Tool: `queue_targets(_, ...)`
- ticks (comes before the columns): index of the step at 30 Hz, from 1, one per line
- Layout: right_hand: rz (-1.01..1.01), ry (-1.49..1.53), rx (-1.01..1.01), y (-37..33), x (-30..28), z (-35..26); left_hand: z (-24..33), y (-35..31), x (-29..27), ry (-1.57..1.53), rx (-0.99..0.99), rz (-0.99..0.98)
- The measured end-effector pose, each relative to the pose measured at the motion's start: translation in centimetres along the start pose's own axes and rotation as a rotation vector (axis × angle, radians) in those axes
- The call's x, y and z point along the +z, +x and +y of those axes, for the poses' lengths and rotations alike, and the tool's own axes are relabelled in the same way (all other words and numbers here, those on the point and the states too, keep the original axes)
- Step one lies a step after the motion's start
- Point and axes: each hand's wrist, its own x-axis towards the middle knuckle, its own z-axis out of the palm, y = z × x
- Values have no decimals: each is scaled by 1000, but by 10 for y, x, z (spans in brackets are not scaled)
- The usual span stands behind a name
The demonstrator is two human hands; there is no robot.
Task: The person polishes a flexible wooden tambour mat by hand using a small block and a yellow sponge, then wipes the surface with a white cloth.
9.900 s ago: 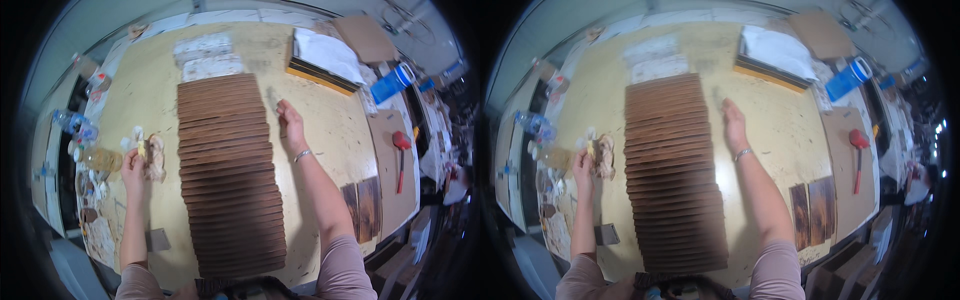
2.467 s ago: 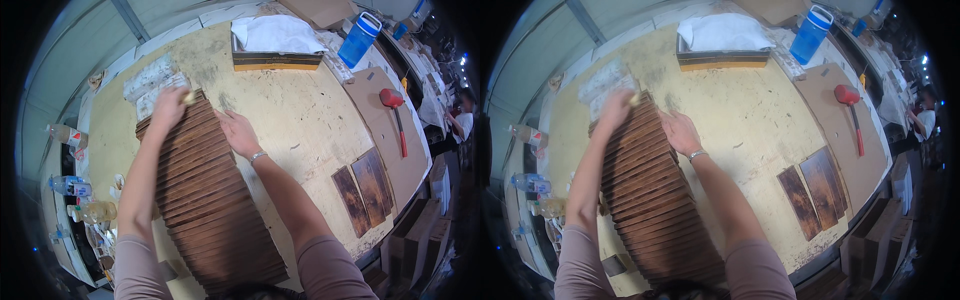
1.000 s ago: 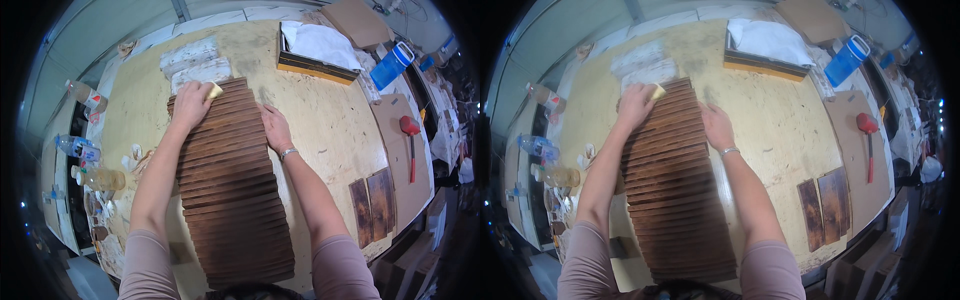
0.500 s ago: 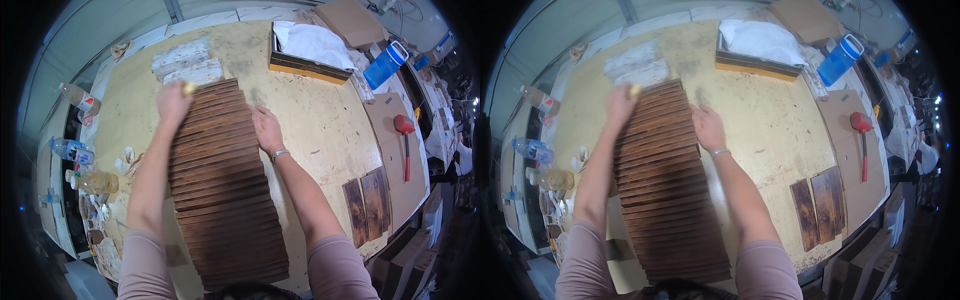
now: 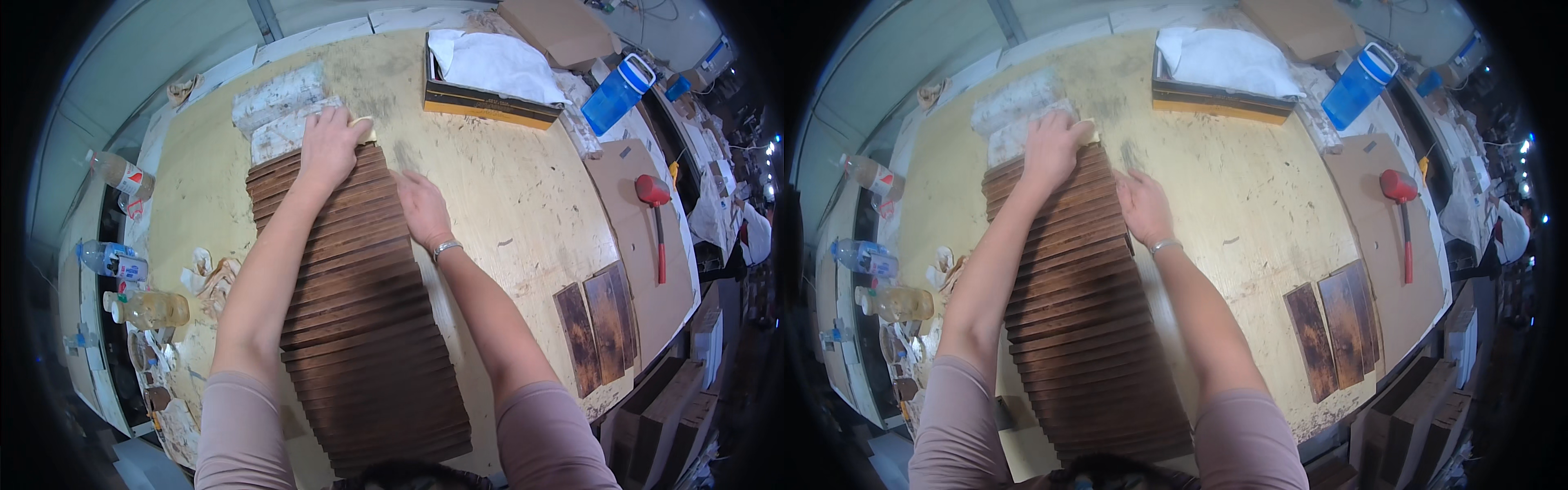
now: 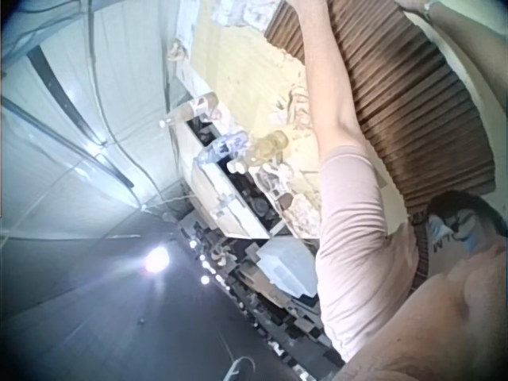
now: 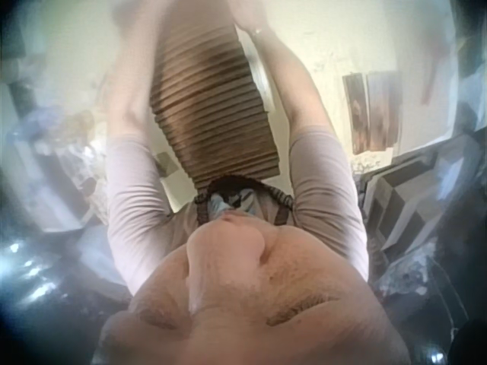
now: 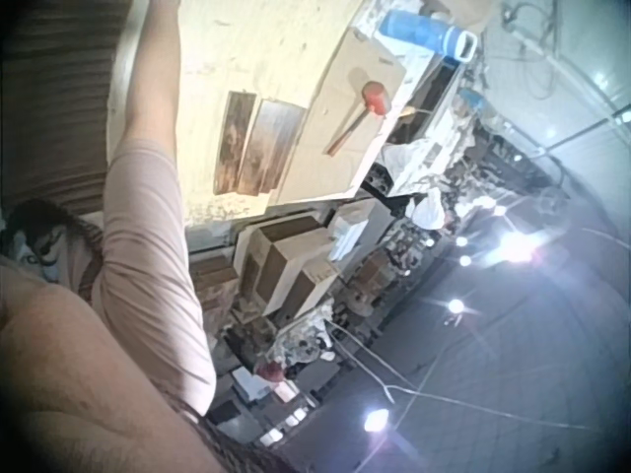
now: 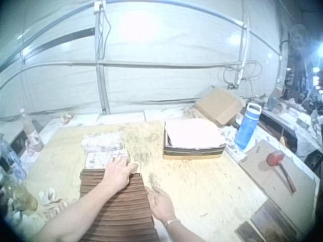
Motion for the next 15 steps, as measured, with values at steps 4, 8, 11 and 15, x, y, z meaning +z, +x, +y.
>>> queue_targets(4,25,-19,-1,-1,-1,3,-19,-8,0,-8,-224,50)
queue_targets(8,-18,16,30,-1,-2,-4,0,-7,2,-98,-64,59)
queue_targets(11,-16,2,19,-1,-1,0,-21,-31,-9,34,-177,-74)
queue_targets(15,-19,0,12,0,-1,-1,-124,-117,-47,216,-416,-196)
